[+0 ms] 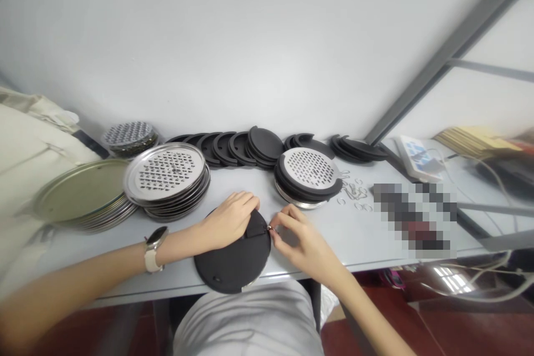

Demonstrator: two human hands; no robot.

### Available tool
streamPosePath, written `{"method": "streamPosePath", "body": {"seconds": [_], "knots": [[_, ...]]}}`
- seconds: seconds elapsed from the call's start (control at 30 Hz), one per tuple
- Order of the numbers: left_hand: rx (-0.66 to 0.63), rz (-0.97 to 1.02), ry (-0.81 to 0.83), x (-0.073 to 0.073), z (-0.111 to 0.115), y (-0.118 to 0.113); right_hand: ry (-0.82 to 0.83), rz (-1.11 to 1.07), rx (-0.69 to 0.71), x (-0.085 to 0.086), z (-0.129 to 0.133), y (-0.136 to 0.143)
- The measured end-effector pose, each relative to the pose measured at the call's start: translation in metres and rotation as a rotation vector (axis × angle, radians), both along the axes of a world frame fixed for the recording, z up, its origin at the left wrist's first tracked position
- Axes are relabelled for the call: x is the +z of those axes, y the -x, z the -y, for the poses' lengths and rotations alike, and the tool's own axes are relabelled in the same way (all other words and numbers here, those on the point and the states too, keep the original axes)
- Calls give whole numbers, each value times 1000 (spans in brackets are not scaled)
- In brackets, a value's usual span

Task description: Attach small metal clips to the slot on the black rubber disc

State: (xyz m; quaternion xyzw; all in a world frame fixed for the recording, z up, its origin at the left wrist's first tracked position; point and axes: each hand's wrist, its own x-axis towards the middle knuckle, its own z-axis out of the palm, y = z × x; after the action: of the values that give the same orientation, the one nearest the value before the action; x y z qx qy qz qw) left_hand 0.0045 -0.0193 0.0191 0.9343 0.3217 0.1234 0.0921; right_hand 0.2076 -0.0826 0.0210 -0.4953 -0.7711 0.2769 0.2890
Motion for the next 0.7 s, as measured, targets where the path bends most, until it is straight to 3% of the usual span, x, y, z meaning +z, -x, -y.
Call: {"method": "streamPosePath", "body": {"seconds": [0.4,0.7], "knots": [[-2,-24,-13,1,0,0,238,-395,-36,0,-6,-7],[0,-20,-15,0,0,-1,404,-490,-43,1,-3,-2]]}}
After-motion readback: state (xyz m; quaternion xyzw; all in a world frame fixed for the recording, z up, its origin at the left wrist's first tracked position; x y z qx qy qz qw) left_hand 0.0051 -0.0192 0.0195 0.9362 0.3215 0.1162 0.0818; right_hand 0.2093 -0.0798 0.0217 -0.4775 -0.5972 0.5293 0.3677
